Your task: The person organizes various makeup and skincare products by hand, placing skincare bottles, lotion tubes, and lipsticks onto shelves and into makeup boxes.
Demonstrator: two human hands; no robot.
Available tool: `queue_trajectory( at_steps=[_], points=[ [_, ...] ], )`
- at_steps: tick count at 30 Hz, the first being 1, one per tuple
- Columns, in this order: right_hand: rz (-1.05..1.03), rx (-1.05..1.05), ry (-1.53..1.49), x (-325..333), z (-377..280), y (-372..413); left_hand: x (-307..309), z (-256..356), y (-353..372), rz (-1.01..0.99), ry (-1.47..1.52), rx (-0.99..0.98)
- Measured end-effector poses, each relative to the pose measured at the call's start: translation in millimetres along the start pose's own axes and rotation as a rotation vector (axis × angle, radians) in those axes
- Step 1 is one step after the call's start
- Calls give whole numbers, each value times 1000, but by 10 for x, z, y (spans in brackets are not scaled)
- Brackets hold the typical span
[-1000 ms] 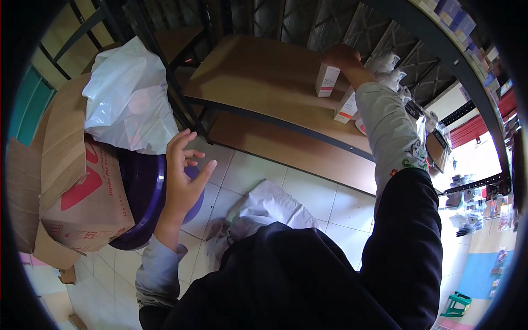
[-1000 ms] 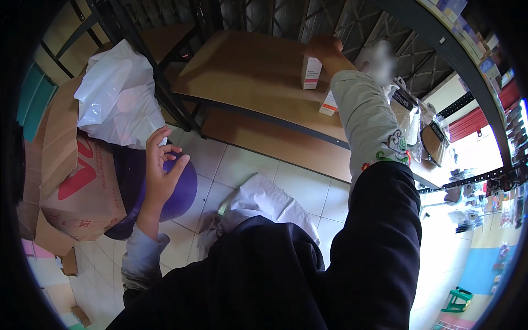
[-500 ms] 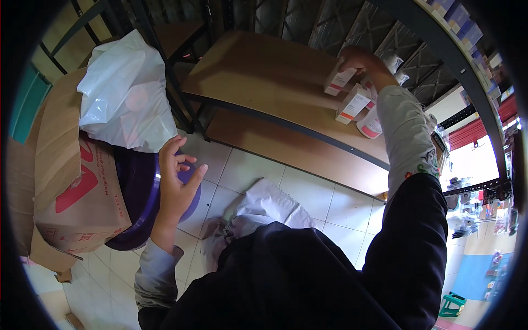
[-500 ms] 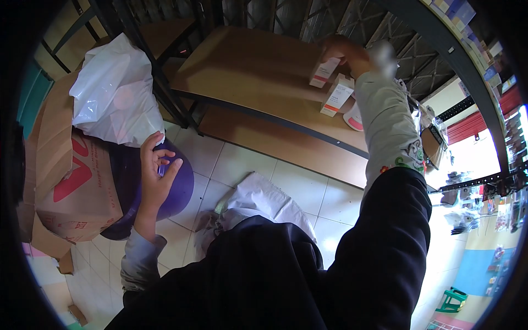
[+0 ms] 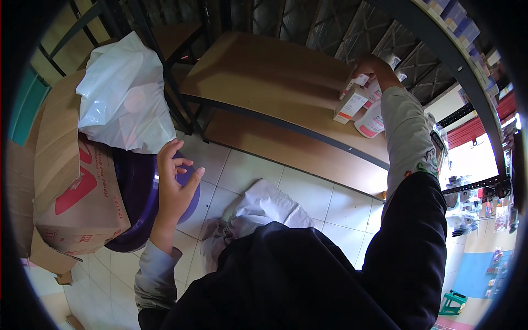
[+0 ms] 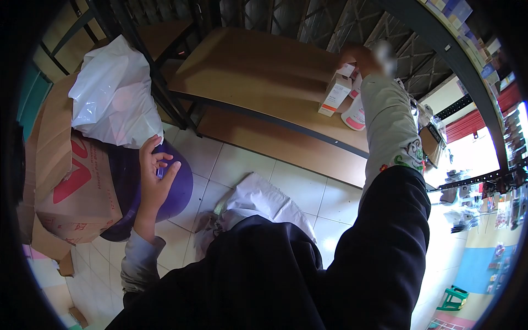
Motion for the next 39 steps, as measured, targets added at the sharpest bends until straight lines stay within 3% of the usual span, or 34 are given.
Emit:
queue_trajectory(
  at_steps=[5, 7, 8, 9, 11, 12, 14, 16, 17, 19, 21, 25, 29, 33, 39],
  points=[
    [-35, 28, 8, -19, -29, 37, 78, 93, 52, 20, -24, -17],
    [144, 87, 138, 149, -159, 150, 222, 396, 111, 56, -160, -97],
    [339, 146, 227, 270, -287, 284, 339, 569, 158, 85, -238, -128],
    [535, 220, 312, 356, -515, 457, 480, 794, 230, 141, -342, -216],
    [552, 398, 262, 377, -1068, 831, 782, 1247, 398, 250, -585, -360],
    [463, 542, 129, 282, -1433, 1073, 980, 1448, 492, 347, -657, -411],
    [292, 729, -61, 64, -2226, 1821, 1404, 1663, 675, 470, -755, -360],
    [167, 978, -33, -40, -3312, 2751, 2081, 1916, 903, 604, -972, -265],
    [231, 1123, -38, -4, -3595, 3067, 2296, 1935, 971, 646, -1011, -305],
    [328, 1356, -71, 72, -4082, 3589, 2698, 1888, 1077, 742, -985, -143],
    [390, 1531, -122, 145, -4474, 4047, 3013, 1786, 1143, 699, -1003, -46],
    [288, 1669, 94, 155, -5338, 4563, 3438, 1473, 1315, 549, -977, 144],
    [185, 1787, 363, -74, -6309, 4858, 3533, 1276, 1577, 647, -867, 140],
    [170, 1993, 603, -659, -7287, 4782, 3400, 1292, 1622, 723, -1014, 9],
    [97, 1636, 1148, -1583, -8333, 4627, 3382, 1273, 1704, 768, -952, -76]
  ],
)
Point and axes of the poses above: each hand's wrist, its own y-axis away from the middle knuckle, its own x-axis out of the back of the hand, z = x × y, the point moved 9 cm from there along -y, towards the middle knuckle, and after that the axes turned 14 degrees about -z, right-handed, at the moved point
